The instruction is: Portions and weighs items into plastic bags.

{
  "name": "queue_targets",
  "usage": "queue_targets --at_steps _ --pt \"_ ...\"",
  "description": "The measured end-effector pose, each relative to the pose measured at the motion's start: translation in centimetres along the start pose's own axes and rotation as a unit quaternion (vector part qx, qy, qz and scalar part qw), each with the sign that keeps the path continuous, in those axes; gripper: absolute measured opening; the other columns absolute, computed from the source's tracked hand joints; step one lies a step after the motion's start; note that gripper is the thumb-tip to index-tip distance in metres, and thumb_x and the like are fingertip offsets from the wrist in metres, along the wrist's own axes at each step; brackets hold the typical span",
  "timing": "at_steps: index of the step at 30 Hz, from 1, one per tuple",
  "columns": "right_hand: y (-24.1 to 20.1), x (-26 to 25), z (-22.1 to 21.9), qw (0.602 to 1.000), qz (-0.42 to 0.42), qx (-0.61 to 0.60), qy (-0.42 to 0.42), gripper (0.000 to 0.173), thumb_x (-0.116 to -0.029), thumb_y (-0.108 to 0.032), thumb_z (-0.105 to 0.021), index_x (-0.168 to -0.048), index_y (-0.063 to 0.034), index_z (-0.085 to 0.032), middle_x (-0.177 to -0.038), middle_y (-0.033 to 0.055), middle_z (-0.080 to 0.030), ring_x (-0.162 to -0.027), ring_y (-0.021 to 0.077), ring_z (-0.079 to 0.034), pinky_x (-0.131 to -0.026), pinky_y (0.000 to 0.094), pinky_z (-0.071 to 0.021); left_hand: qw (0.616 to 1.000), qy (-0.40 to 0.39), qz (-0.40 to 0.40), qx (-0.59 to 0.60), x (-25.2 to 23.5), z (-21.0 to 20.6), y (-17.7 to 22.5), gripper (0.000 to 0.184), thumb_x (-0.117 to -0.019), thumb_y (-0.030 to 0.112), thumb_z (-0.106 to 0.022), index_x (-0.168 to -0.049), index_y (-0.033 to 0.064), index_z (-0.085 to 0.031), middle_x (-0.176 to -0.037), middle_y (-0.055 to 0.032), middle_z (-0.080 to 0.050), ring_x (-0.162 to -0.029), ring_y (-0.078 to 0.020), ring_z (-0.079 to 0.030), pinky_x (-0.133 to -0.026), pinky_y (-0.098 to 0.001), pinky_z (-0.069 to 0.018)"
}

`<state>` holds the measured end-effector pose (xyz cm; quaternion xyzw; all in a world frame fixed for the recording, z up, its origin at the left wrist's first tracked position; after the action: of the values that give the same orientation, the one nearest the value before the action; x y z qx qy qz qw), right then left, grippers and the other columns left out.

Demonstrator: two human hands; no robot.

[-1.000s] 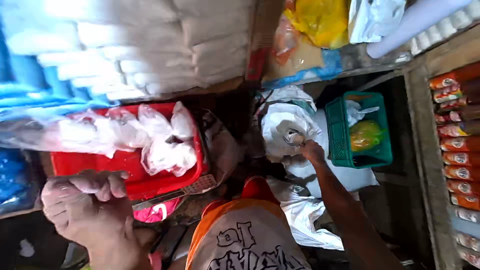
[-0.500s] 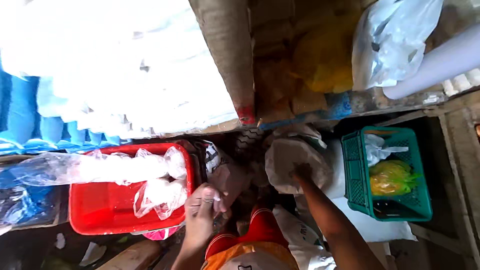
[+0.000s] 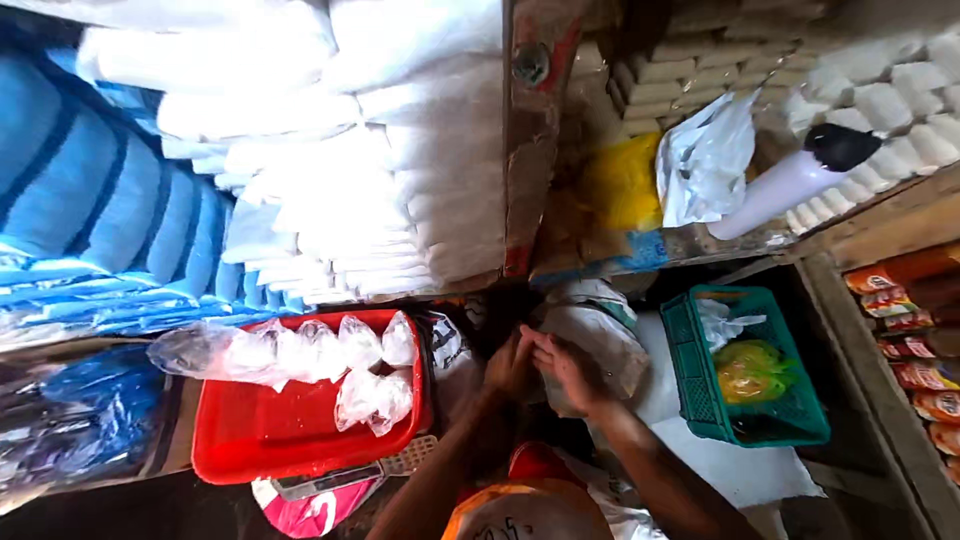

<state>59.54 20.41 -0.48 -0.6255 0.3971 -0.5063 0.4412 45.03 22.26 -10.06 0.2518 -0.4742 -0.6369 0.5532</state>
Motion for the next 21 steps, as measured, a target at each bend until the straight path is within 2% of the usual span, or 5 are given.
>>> queue_targets --at_steps 2,5,10,17,21 --pt "-3.8 -2.3 2.9 0.971 0.082 0.211 0.073 0.045 -0.111 -0.024 -0.033 -0.121 -0.0029 -0.07 -0.122 0.0094 -0.073 -0.112 0.0196 -0.07 -0.098 0.0423 -0.0581 0.994 -0.055 0.084 -0.045 -0.6 1.5 1.5 0.058 -0.1087 0.05 -0.031 -0.118 0.0109 -0.073 -0.108 -0.0122 -0.074 -0.103 -0.028 -0.071 -0.094 -0.0561 -0.0554" --pt "-6.5 -8.1 7.1 0.864 0.157 0.43 0.21 0.03 -0.108 -0.025 -0.052 -0.11 -0.0047 -0.074 -0.106 0.0122 -0.076 -0.099 0.027 -0.074 -0.09 0.0532 -0.0586 0.998 -0.018 0.041 -0.039 -0.9 1.6 4.7 0.049 -0.1092 0.044 -0.037 -0.103 0.0109 -0.073 -0.086 -0.0044 -0.073 -0.08 -0.0203 -0.071 -0.08 -0.0474 -0.0585" --pt "-6.3 -17.1 9.8 0.745 0.158 0.631 0.149 0.035 -0.101 -0.017 -0.059 -0.135 -0.0193 -0.068 -0.141 0.0089 -0.064 -0.131 0.0319 -0.059 -0.109 0.0566 -0.0473 0.999 0.021 -0.024 -0.009 -4.1 1.1 9.1 0.031 -0.1062 0.033 -0.053 -0.116 0.0148 -0.075 -0.098 0.0011 -0.077 -0.087 -0.0109 -0.073 -0.087 -0.0379 -0.06" --pt "-4.9 -17.8 11.5 0.737 0.245 0.628 0.04 0.031 -0.1014 -0.013 -0.06 -0.128 0.0001 -0.068 -0.13 0.0249 -0.065 -0.126 0.0422 -0.059 -0.106 0.0612 -0.0467 0.996 0.091 0.0 -0.009 -9.8 0.5 14.9 0.049 -0.1042 0.027 -0.054 -0.148 0.0063 -0.05 -0.139 -0.0159 -0.062 -0.123 -0.0273 -0.064 -0.106 -0.0472 -0.0523" --pt "-9.8 -16.5 7.0 0.849 0.108 0.515 0.037 0.036 -0.1048 -0.014 -0.056 -0.134 0.0072 -0.06 -0.135 0.0259 -0.062 -0.129 0.0333 -0.058 -0.113 0.044 -0.044 0.993 0.104 0.046 -0.007 -12.4 0.4 16.8 0.069 -0.0953 0.022 -0.066 -0.155 0.0026 -0.038 -0.15 -0.024 -0.048 -0.126 -0.035 -0.061 -0.102 -0.0507 -0.0542"
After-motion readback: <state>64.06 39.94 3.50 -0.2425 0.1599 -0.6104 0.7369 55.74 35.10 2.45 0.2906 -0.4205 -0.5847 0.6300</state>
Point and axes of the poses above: each hand's wrist, its own x-axis away from the middle knuckle, its own z-axis out of the back of the hand, y = z × x, the point moved 3 cm from there along -x, towards the middle knuckle
